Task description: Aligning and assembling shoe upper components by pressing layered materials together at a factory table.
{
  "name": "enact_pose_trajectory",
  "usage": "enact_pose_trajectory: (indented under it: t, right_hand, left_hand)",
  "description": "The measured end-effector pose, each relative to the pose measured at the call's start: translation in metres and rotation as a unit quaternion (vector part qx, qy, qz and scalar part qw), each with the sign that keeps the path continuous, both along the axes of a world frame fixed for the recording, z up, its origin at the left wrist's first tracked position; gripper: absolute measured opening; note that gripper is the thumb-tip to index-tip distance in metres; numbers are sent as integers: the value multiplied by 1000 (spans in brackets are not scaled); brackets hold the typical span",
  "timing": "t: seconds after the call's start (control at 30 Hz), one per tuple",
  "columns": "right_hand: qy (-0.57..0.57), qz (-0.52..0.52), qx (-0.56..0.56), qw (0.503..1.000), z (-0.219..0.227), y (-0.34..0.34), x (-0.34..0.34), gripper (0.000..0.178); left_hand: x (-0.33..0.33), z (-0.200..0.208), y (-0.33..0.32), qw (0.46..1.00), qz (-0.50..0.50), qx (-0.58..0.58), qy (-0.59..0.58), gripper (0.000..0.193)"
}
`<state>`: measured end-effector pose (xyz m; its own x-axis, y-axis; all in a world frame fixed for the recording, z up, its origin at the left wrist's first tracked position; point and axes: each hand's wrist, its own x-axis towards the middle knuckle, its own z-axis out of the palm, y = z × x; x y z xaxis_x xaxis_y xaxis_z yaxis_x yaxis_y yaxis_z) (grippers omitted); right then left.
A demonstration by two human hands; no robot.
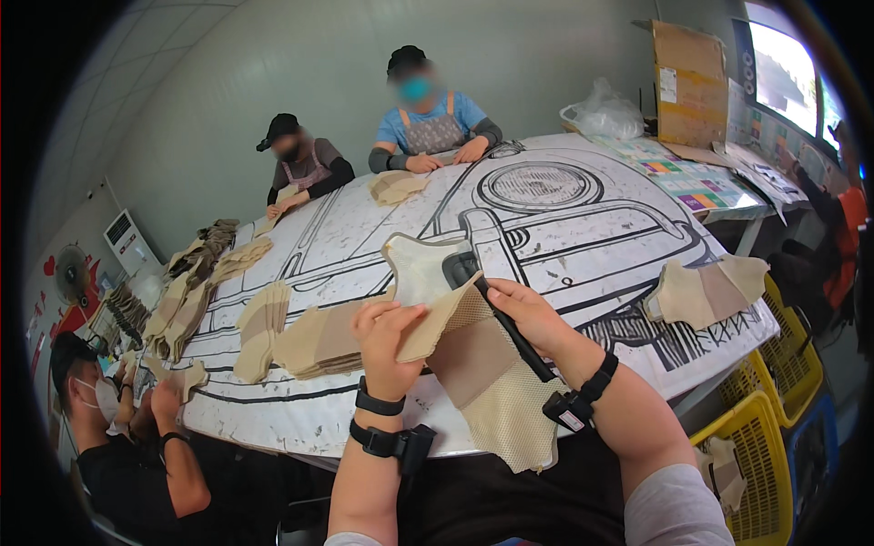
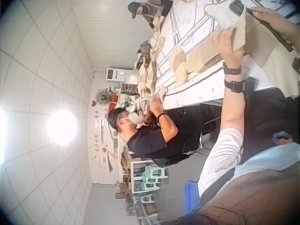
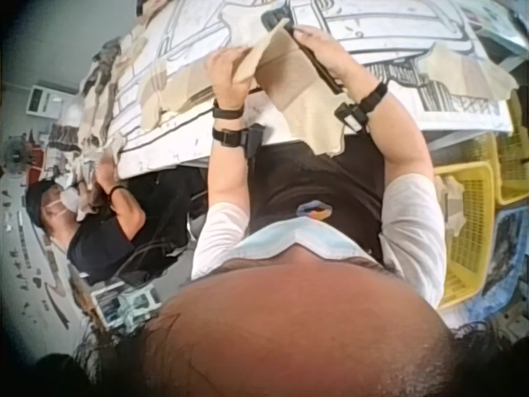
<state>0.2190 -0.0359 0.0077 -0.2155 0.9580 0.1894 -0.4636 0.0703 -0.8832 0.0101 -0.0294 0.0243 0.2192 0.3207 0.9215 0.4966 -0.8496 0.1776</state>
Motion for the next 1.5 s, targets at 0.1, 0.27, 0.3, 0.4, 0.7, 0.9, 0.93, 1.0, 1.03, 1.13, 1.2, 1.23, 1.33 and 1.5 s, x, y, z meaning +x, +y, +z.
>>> enact_pose_trajectory:
  t: [0.1,0.27,0.3,0.4,0.7,0.9,0.93,1.0,1.03,1.13,1.2,1.23,1.33,1.5]
  right_hand:
    - [-77,10,64,995,5,-6,-1,45]
    - [-178,6,184,967,15,-17,-1,62]
    - [-176,27,188,966,17,-17,0,62]
    - [-219,24,200,955,24,-24,2,60]
    - [-313,14,283,906,45,-42,4,52]
    - [-377,-42,297,876,76,-51,0,52]
    - [-377,-41,298,876,80,-52,-3,52]
    - [-400,-43,246,882,86,-52,-7,56]
    - [-401,-44,247,881,84,-51,-7,56]
    - [-389,-30,244,888,76,-48,-6,58]
    - [-372,-18,249,894,73,-48,-5,63]
    - [-372,-17,249,894,71,-50,-5,63]
    - [-340,-30,336,878,68,-54,-3,70]
    - [-381,-27,317,868,60,-47,0,77]
  left_hand:
    - [-14,2,4,1000,12,5,16,24]
    - [-16,12,7,999,-4,21,31,14]
    - [-16,13,7,1000,-10,17,-3,16]
    - [-16,16,8,999,-19,29,-34,15]
    - [-10,28,-6,996,37,43,-70,16]
    - [-4,32,-14,995,3,44,-92,17]
    - [-4,32,-15,995,2,52,-83,17]
    - [-3,32,-18,994,6,55,-91,17]
    - [-3,32,-18,993,10,58,-98,16]
    - [-1,30,-18,990,-22,58,-130,16]
    - [1,29,-20,989,-18,57,-138,16]
    - [2,28,-21,988,-14,57,-144,15]
    - [1,29,-24,990,24,56,-128,16]
    - [1,26,-24,990,13,48,-129,17]
